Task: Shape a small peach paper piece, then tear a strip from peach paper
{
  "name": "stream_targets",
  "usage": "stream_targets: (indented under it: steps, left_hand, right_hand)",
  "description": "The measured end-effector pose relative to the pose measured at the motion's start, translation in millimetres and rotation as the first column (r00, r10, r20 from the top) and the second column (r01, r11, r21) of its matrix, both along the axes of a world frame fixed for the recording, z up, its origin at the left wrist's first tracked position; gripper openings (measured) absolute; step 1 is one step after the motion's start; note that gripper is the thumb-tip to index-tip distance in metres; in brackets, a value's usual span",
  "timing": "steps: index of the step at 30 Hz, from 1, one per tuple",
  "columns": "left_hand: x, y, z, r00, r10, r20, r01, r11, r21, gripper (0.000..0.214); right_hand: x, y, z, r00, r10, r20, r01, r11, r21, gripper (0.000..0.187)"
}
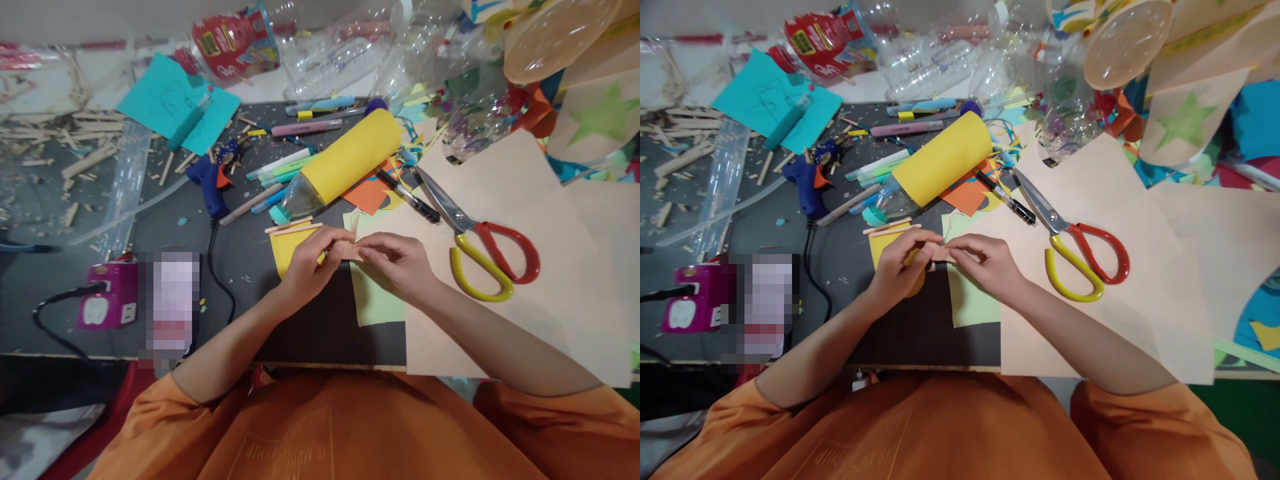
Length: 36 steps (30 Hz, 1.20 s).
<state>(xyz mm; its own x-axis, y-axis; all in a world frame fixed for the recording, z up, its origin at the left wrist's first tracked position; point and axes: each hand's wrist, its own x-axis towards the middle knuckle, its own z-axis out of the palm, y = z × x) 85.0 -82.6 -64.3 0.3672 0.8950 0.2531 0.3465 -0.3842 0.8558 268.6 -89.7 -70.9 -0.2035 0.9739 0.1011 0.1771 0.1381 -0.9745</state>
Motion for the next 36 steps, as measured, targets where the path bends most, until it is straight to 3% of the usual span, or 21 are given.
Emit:
stream_targets:
  steps: [9,13,19,24,28,36]
  left_hand:
    - [0.9,-1.7,-1.7,0.994,0.011,-0.11,0.006,0.988,0.155,0.023]
    - [0.0,-1.0,-2.4,0.996,0.066,-0.053,-0.056,0.982,0.179,0.017]
    - [0.1,5.6,-3.5,0.999,0.029,0.04,-0.039,0.961,0.274,0.011]
    - [0.1,5.6,-2.8,0.996,0.053,0.071,-0.069,0.964,0.256,0.014]
    - [-0.5,5.0,-1.9,0.996,0.061,0.061,-0.071,0.98,0.188,0.022]
    - [-0.1,5.0,-1.0,0.999,0.024,0.04,-0.027,0.997,0.078,0.03]
  right_hand:
    - [0.2,0.3,1.4,0.999,0.022,-0.027,-0.023,1.0,-0.013,0.012]
    - [0.7,-1.3,-0.3,0.994,0.046,-0.102,-0.054,0.996,-0.068,0.01]
    - [1.1,-2.1,-0.1,0.978,0.074,-0.196,-0.104,0.984,-0.144,0.009]
    - [0.3,-1.1,3.4,0.971,0.103,-0.213,-0.145,0.971,-0.192,0.019]
    - [-0.2,-0.7,3.8,0.98,0.114,-0.164,-0.141,0.976,-0.164,0.016]
    - [0.3,-1.0,0.4,0.994,0.068,-0.088,-0.088,0.967,-0.24,0.011]
